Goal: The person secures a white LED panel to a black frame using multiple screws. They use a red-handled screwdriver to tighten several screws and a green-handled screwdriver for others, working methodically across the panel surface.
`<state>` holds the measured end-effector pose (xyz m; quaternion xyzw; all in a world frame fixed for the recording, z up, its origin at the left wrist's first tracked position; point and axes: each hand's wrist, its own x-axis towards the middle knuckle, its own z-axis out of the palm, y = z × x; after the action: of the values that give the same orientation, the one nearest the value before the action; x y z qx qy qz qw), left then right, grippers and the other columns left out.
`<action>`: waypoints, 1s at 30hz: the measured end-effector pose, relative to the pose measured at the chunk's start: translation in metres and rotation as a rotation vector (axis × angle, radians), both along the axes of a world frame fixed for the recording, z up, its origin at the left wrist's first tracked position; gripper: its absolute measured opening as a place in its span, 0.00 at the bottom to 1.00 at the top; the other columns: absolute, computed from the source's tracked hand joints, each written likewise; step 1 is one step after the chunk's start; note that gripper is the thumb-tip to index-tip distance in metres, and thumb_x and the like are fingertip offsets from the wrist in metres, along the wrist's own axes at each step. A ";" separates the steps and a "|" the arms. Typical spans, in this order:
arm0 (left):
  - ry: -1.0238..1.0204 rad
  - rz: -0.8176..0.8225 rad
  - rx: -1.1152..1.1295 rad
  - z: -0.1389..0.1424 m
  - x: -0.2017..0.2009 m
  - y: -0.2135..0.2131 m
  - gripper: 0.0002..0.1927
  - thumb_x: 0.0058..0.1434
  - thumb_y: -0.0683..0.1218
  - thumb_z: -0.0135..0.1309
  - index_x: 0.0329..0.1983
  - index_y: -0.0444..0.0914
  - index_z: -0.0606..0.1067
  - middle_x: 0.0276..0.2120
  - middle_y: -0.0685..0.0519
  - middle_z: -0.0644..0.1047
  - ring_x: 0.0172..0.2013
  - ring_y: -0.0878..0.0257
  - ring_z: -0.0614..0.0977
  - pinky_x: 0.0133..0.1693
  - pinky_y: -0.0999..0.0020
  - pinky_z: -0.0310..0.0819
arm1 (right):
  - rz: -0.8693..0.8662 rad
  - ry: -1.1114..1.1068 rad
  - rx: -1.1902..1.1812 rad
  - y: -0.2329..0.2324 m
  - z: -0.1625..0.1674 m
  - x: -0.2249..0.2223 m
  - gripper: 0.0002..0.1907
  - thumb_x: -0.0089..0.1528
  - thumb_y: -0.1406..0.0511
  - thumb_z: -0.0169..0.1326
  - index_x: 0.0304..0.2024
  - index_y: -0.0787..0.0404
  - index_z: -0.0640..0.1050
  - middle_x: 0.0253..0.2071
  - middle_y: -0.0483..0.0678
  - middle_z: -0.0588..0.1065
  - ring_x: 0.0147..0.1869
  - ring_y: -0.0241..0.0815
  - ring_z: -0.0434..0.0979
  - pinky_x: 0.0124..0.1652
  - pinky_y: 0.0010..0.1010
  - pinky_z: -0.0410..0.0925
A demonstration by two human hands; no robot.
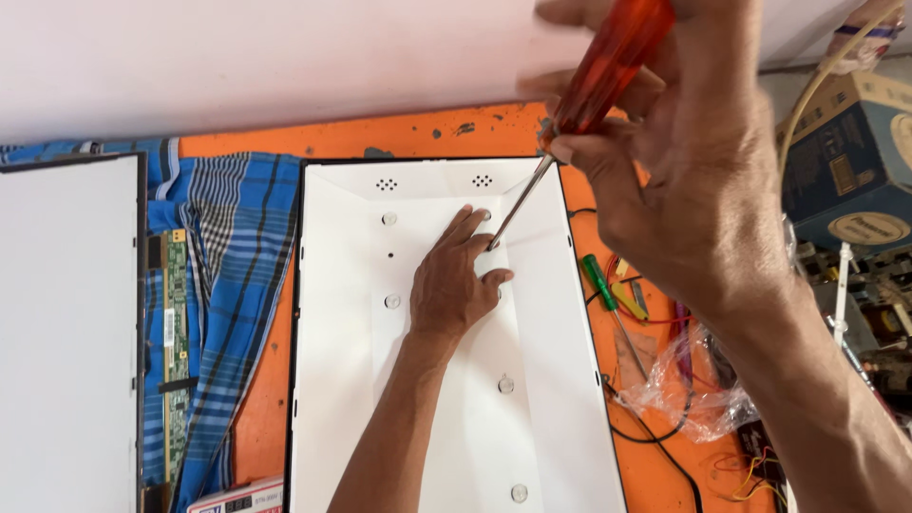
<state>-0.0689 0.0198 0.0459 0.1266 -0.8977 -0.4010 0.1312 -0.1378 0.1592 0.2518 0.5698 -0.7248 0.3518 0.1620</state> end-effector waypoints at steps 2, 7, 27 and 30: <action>-0.002 -0.004 -0.006 -0.001 0.002 0.001 0.18 0.49 0.47 0.70 0.42 0.36 0.81 0.65 0.55 0.71 0.69 0.59 0.66 0.59 0.60 0.72 | -0.009 -0.017 0.008 -0.001 0.000 0.003 0.34 0.78 0.80 0.60 0.72 0.56 0.54 0.60 0.57 0.77 0.62 0.46 0.85 0.56 0.30 0.81; -0.055 0.003 0.028 0.001 0.000 0.001 0.18 0.48 0.47 0.70 0.41 0.36 0.81 0.66 0.56 0.70 0.69 0.60 0.65 0.57 0.59 0.72 | -0.070 0.102 0.021 -0.009 0.007 0.006 0.36 0.71 0.76 0.64 0.70 0.59 0.54 0.52 0.57 0.78 0.56 0.48 0.84 0.52 0.33 0.80; -0.035 0.021 0.042 0.001 0.001 0.002 0.43 0.49 0.47 0.70 0.68 0.40 0.64 0.66 0.49 0.69 0.68 0.56 0.67 0.62 0.59 0.69 | -0.259 -0.606 -0.117 -0.012 0.015 0.020 0.37 0.63 0.71 0.59 0.71 0.54 0.58 0.53 0.44 0.81 0.56 0.33 0.87 0.52 0.21 0.84; -0.049 0.024 0.063 0.002 0.001 0.001 0.47 0.49 0.47 0.70 0.71 0.41 0.61 0.67 0.49 0.69 0.68 0.55 0.67 0.62 0.59 0.68 | -0.088 0.034 0.028 -0.008 0.013 0.016 0.35 0.71 0.75 0.63 0.72 0.55 0.57 0.53 0.54 0.79 0.59 0.43 0.84 0.54 0.31 0.79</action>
<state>-0.0681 0.0209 0.0484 0.1513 -0.8859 -0.4245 0.1100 -0.1220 0.1516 0.2644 0.5454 -0.7512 0.3244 0.1816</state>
